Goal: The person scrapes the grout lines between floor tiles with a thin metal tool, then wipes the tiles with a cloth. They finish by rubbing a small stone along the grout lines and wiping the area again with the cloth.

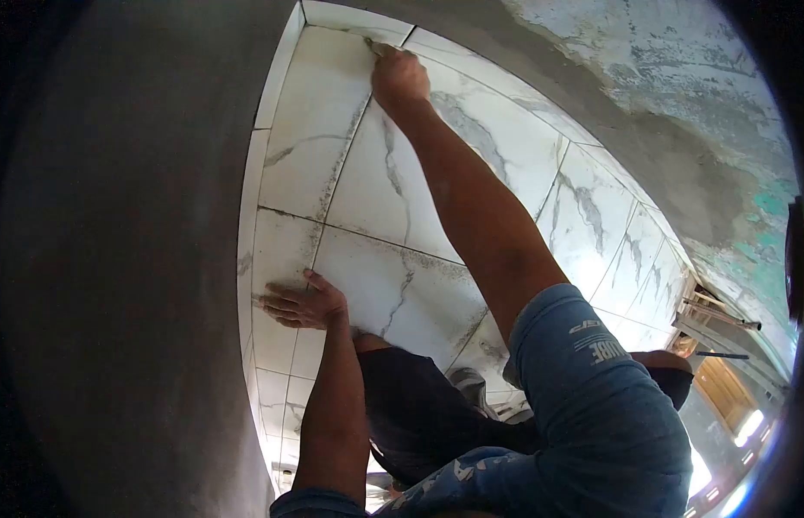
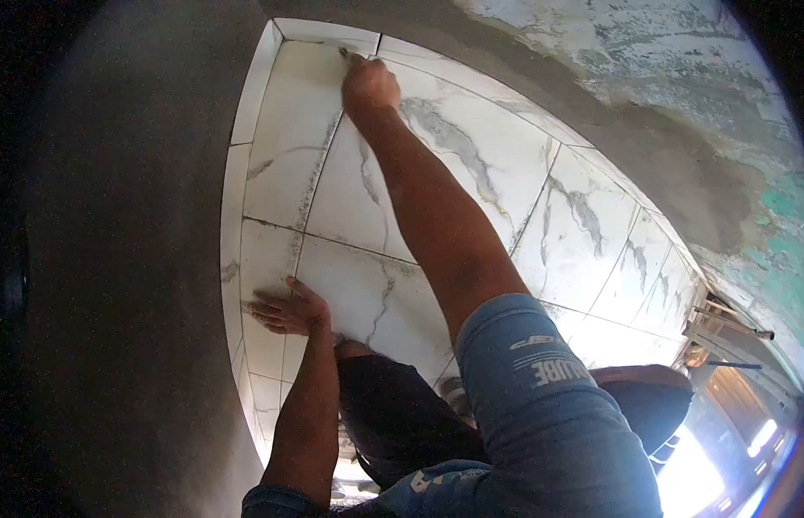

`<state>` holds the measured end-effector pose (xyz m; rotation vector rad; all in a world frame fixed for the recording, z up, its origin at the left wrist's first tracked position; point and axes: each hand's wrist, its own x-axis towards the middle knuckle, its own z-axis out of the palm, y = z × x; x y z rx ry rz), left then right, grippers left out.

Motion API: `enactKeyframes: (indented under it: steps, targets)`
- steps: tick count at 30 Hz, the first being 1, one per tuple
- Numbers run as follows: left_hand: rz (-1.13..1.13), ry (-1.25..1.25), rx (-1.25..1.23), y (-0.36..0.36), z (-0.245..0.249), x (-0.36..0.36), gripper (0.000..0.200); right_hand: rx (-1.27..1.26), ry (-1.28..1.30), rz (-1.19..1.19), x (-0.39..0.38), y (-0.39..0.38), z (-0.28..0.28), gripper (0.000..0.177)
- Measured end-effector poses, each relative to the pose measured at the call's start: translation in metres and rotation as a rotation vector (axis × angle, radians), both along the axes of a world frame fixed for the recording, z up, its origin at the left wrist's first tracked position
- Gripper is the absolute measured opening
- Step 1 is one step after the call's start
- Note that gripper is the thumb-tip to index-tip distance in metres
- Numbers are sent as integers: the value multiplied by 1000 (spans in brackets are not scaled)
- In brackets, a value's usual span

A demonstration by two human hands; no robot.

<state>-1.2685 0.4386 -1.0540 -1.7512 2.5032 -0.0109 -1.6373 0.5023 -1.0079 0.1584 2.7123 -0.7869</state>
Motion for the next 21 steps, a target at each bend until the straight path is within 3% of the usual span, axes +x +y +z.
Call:
enactKeyframes:
  steps: [2, 5, 6, 9, 15, 21]
  targets:
    - [-9, -3, -7, -1, -4, 0, 85, 60, 17, 94, 6, 20, 13, 29]
    - [-31, 23, -57, 0, -4, 1, 84, 79, 130, 35, 9, 31, -8, 28]
    - [-26, 20, -39, 0, -1, -2, 86, 45, 13, 75, 1, 26, -20, 35]
    - [-22, 9, -24, 2, 2, 1, 86, 37, 71, 178, 0, 0, -12, 38]
    - [-9, 8, -30, 1, -2, 2, 84, 145, 85, 249, -4, 25, -12, 29]
    - [-11, 6, -6, 1, 0, 2, 86, 184, 220, 345, -5, 38, -24, 35]
